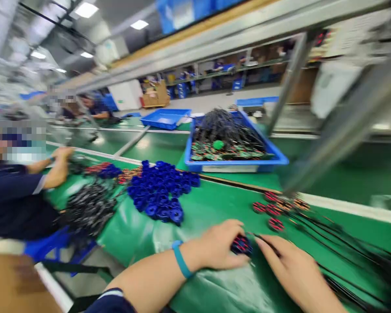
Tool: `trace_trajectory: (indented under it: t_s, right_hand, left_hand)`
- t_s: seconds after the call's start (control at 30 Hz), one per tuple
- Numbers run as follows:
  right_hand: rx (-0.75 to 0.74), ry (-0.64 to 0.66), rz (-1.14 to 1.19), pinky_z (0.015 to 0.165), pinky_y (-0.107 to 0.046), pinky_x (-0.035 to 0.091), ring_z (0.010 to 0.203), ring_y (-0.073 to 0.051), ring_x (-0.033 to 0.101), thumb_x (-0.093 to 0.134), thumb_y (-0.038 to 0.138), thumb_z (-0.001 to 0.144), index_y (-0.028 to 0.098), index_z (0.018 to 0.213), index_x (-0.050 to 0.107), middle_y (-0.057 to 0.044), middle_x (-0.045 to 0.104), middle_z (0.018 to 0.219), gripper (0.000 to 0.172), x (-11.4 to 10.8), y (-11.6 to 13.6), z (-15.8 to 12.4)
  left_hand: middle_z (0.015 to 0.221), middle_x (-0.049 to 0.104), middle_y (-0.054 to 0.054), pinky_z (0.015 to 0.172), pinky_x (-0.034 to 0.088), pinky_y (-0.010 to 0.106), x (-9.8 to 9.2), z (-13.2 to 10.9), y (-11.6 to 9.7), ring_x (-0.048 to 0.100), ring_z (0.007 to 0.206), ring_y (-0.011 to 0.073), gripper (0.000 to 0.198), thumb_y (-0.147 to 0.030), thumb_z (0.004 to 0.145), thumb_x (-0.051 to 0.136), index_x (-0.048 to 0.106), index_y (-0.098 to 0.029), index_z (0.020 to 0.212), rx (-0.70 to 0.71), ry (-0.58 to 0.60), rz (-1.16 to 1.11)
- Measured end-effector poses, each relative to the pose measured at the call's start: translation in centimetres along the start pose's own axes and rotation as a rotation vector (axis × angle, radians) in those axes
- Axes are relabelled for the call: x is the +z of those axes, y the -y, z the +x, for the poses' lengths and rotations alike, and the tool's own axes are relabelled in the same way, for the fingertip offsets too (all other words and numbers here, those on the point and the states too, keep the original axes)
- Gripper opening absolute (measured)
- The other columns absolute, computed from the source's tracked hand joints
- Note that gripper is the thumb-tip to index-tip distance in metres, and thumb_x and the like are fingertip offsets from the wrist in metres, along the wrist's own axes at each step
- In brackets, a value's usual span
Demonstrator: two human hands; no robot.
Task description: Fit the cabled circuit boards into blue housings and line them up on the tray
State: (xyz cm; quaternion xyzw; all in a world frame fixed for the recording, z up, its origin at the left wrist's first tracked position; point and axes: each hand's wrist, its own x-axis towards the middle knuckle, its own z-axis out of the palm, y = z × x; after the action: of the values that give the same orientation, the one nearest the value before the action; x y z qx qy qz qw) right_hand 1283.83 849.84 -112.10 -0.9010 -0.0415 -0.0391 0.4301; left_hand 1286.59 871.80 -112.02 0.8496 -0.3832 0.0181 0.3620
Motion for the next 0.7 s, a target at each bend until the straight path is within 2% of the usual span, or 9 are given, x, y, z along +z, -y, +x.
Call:
trace_trajectory:
  t_s: [0.07, 0.1, 0.2, 0.3, 0.4, 0.53, 0.6, 0.7]
  right_hand:
    - [-0.017, 0.055, -0.098, 0.074, -0.035, 0.047, 0.075, -0.024, 0.064, 0.045, 0.048, 0.092, 0.023, 0.075, 0.068, -0.008, 0.071, 0.077, 0.038, -0.6, 2.3, 0.1]
    - [-0.013, 0.070, -0.126, 0.072, -0.034, 0.045, 0.072, -0.022, 0.061, 0.042, 0.045, 0.094, 0.022, 0.072, 0.066, -0.008, 0.069, 0.075, 0.039, -0.8, 2.8, 0.2]
    - [0.060, 0.093, -0.060, 0.062, -0.028, 0.037, 0.063, -0.016, 0.052, 0.048, 0.039, 0.094, 0.019, 0.069, 0.062, -0.002, 0.061, 0.064, 0.035, -1.0, 3.0, 0.5]
    - [0.168, 0.110, 0.088, 0.055, -0.026, 0.030, 0.057, -0.012, 0.044, 0.055, 0.040, 0.090, 0.018, 0.071, 0.063, 0.002, 0.054, 0.059, 0.030, -1.1, 2.9, 0.1]
    - [0.245, 0.150, 0.165, 0.050, -0.025, 0.025, 0.053, -0.011, 0.038, 0.056, 0.040, 0.089, 0.018, 0.068, 0.061, 0.005, 0.046, 0.054, 0.031, -1.3, 3.1, -0.2]
    - [0.291, 0.118, 0.183, 0.051, -0.024, 0.027, 0.054, -0.010, 0.039, 0.055, 0.034, 0.087, 0.019, 0.062, 0.055, 0.005, 0.046, 0.053, 0.030, -1.3, 3.2, 0.0]
    - [0.305, 0.106, 0.193, 0.051, -0.024, 0.028, 0.053, -0.010, 0.040, 0.057, 0.033, 0.085, 0.019, 0.061, 0.054, 0.004, 0.049, 0.053, 0.028, -1.2, 3.2, 0.0]
    - [0.408, 0.186, 0.315, 0.047, -0.022, 0.027, 0.047, -0.009, 0.041, 0.059, 0.034, 0.084, 0.019, 0.063, 0.053, 0.005, 0.051, 0.051, 0.025, -0.9, 3.3, -0.2]
  left_hand:
    - [0.130, 0.063, 0.012, 0.102, 0.053, 0.037, -0.6, -0.1, -0.5, 0.063, 0.117, 0.0229, 0.048, -0.021, 0.079, 0.067, 0.054, -0.019, 0.125, -0.037, 0.015, -0.074]
    - [0.124, 0.066, 0.010, 0.100, 0.053, 0.036, -0.8, -0.1, -0.4, 0.064, 0.112, 0.0212, 0.050, -0.018, 0.081, 0.064, 0.052, -0.020, 0.129, -0.063, 0.047, -0.092]
    - [0.110, 0.067, 0.005, 0.085, 0.056, 0.032, -0.6, 0.3, 0.3, 0.066, 0.092, 0.0176, 0.042, -0.021, 0.085, 0.063, 0.052, -0.022, 0.126, -0.114, 0.045, -0.065]
    - [0.108, 0.068, 0.004, 0.072, 0.056, 0.029, -0.1, 0.2, 0.5, 0.063, 0.074, 0.0140, 0.036, -0.031, 0.090, 0.065, 0.053, -0.022, 0.123, -0.086, 0.047, 0.013]
    - [0.117, 0.068, 0.007, 0.078, 0.059, 0.032, 0.1, 0.1, 0.5, 0.067, 0.082, 0.0160, 0.035, -0.037, 0.092, 0.064, 0.054, -0.022, 0.123, -0.006, 0.002, 0.099]
    - [0.121, 0.069, 0.010, 0.091, 0.060, 0.036, 0.4, 0.2, 0.7, 0.070, 0.105, 0.0225, 0.038, -0.043, 0.092, 0.065, 0.058, -0.022, 0.122, 0.069, -0.049, 0.194]
    - [0.121, 0.069, 0.010, 0.091, 0.060, 0.037, 0.5, 0.2, 0.8, 0.070, 0.107, 0.0237, 0.037, -0.044, 0.092, 0.064, 0.060, -0.022, 0.121, 0.080, -0.061, 0.227]
    - [0.121, 0.070, 0.011, 0.090, 0.061, 0.037, 0.5, 0.0, 0.8, 0.071, 0.104, 0.0237, 0.038, -0.045, 0.092, 0.063, 0.061, -0.021, 0.122, 0.079, -0.069, 0.247]
